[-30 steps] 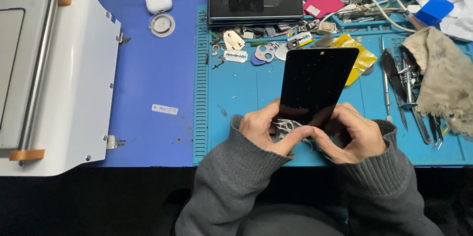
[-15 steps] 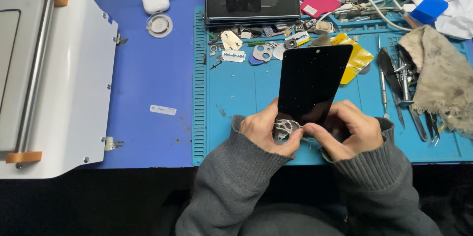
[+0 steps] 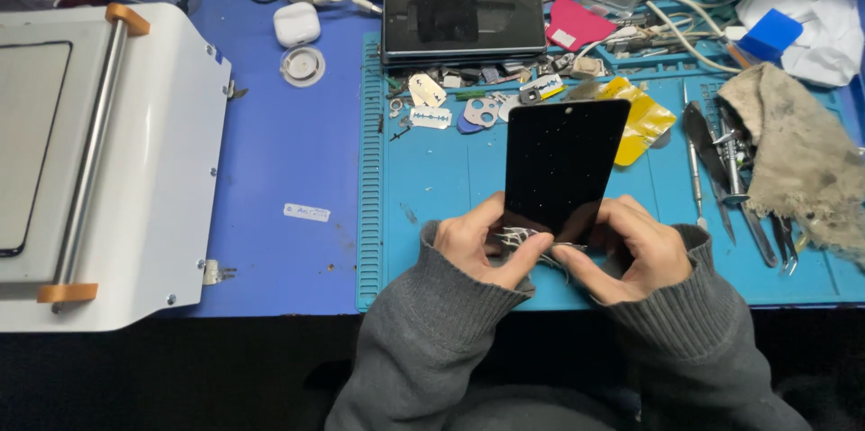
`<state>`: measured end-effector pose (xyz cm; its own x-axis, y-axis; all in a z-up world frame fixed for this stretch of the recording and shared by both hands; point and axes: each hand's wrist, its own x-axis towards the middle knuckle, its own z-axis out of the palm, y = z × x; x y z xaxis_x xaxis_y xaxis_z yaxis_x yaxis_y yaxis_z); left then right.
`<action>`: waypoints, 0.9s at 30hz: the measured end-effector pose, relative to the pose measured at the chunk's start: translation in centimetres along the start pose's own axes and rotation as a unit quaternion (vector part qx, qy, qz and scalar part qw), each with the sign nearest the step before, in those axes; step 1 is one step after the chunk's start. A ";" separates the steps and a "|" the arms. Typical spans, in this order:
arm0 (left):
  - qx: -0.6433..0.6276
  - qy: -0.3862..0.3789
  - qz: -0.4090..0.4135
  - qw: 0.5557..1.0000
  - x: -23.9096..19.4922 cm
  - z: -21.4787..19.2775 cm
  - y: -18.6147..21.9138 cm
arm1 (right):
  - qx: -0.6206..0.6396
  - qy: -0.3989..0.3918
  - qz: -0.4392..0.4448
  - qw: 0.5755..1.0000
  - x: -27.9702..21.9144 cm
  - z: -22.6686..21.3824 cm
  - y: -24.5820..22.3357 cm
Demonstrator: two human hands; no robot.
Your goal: Inspecting and cleaning the bottom edge of a smartphone screen at a repair station.
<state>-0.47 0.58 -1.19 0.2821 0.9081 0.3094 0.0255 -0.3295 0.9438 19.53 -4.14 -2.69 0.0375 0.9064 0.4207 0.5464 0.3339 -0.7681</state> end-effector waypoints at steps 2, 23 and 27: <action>-0.001 -0.011 -0.004 1.000 0.0 0.0 -0.7 | -0.007 0.011 0.012 1.000 0.1 0.0 -0.6; 0.149 -0.038 -0.040 0.987 -0.3 0.2 0.0 | -0.125 -0.053 0.046 0.990 -0.9 -0.6 -0.1; 0.112 -0.064 -0.013 0.992 -0.5 0.0 -1.7 | -0.134 -0.059 0.056 0.988 -0.7 -0.6 -0.4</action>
<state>-0.67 0.65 -2.96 0.3984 0.8814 0.2539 0.2425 -0.3682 0.8976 19.80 -5.06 -2.39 0.0221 0.9628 0.2693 0.7469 0.1632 -0.6446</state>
